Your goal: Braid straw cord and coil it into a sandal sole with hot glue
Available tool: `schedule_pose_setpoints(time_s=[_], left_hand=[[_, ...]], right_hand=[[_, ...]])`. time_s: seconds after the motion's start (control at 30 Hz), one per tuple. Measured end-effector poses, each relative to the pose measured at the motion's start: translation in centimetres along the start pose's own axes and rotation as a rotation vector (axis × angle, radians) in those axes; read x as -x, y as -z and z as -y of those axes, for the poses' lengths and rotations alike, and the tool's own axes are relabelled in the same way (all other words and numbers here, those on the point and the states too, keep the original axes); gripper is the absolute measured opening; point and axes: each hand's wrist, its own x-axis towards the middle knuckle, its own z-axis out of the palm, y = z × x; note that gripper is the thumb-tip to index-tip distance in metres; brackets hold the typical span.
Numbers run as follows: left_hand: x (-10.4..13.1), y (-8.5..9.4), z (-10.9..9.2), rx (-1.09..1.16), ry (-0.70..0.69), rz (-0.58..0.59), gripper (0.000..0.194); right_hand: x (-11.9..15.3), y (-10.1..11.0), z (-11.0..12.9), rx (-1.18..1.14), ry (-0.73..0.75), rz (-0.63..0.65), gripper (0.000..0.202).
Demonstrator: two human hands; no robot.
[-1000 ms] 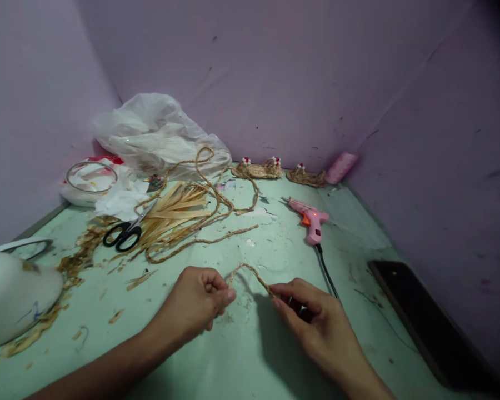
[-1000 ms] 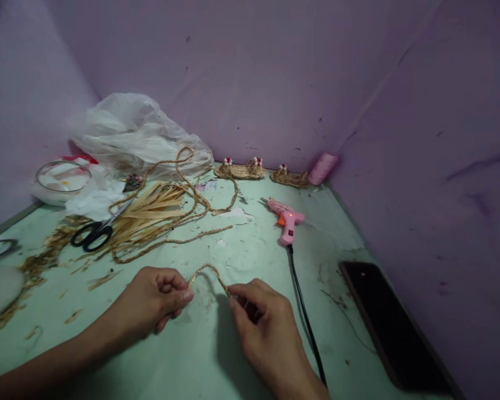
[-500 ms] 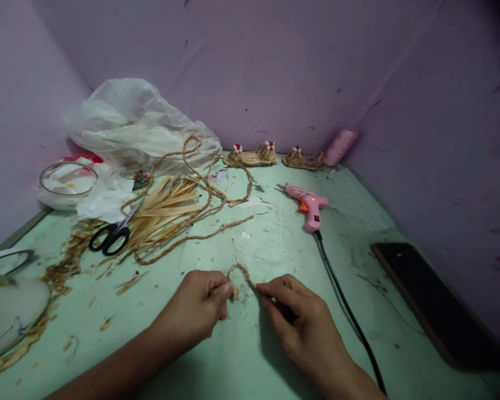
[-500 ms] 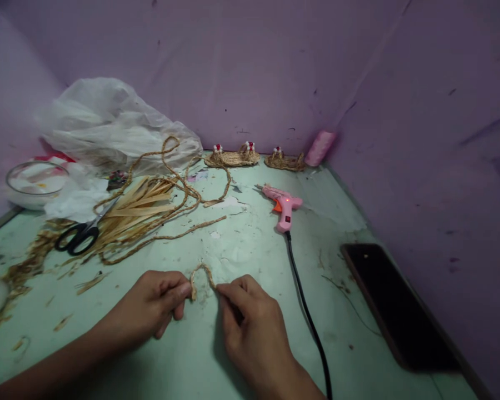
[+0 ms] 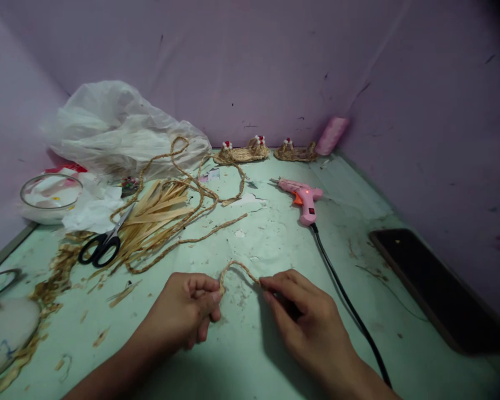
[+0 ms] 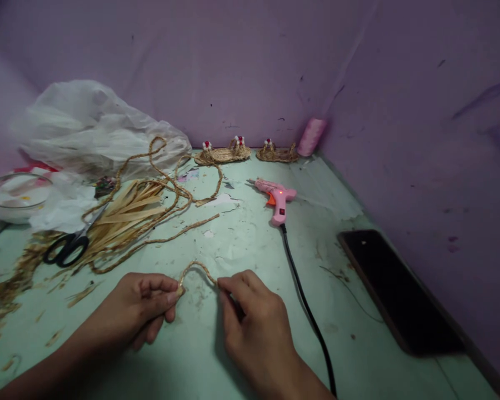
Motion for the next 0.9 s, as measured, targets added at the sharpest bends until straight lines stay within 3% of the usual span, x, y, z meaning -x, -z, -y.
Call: schedule_pose_setpoints(time_s=[0.3, 0.47, 0.6, 0.7, 0.77, 0.9], left_hand=[[-0.5, 0.1, 1.2, 0.117, -0.052, -0.045, 0.025], [-0.7, 0.2, 1.2, 0.243, -0.098, -0.047, 0.027], [-0.8, 0.8, 0.8, 0.341, -0.066, -0.017, 0.028], [-0.9, 1.2, 0.7, 0.397, -0.060, -0.005, 0.026], [-0.9, 1.4, 0.8, 0.427, -0.060, -0.005, 0.024], [-1.1, 1.6, 0.9, 0.536, -0.044, -0.019, 0.018]], right_hand=[[-0.5, 0.3, 0.2, -0.021, 0.043, -0.158, 0.015], [-0.8, 0.5, -0.1, 0.045, 0.010, -0.073, 0.019], [-3.3, 3.4, -1.0, 0.152, -0.040, -0.113, 0.025], [-6.6, 6.6, -1.9, 0.329, -0.257, -0.239, 0.027], [-8.7, 8.1, -2.6, 0.377, -0.363, -0.204, 0.025], [-11.0, 8.8, -3.9, 0.438, -0.453, -0.199, 0.026]])
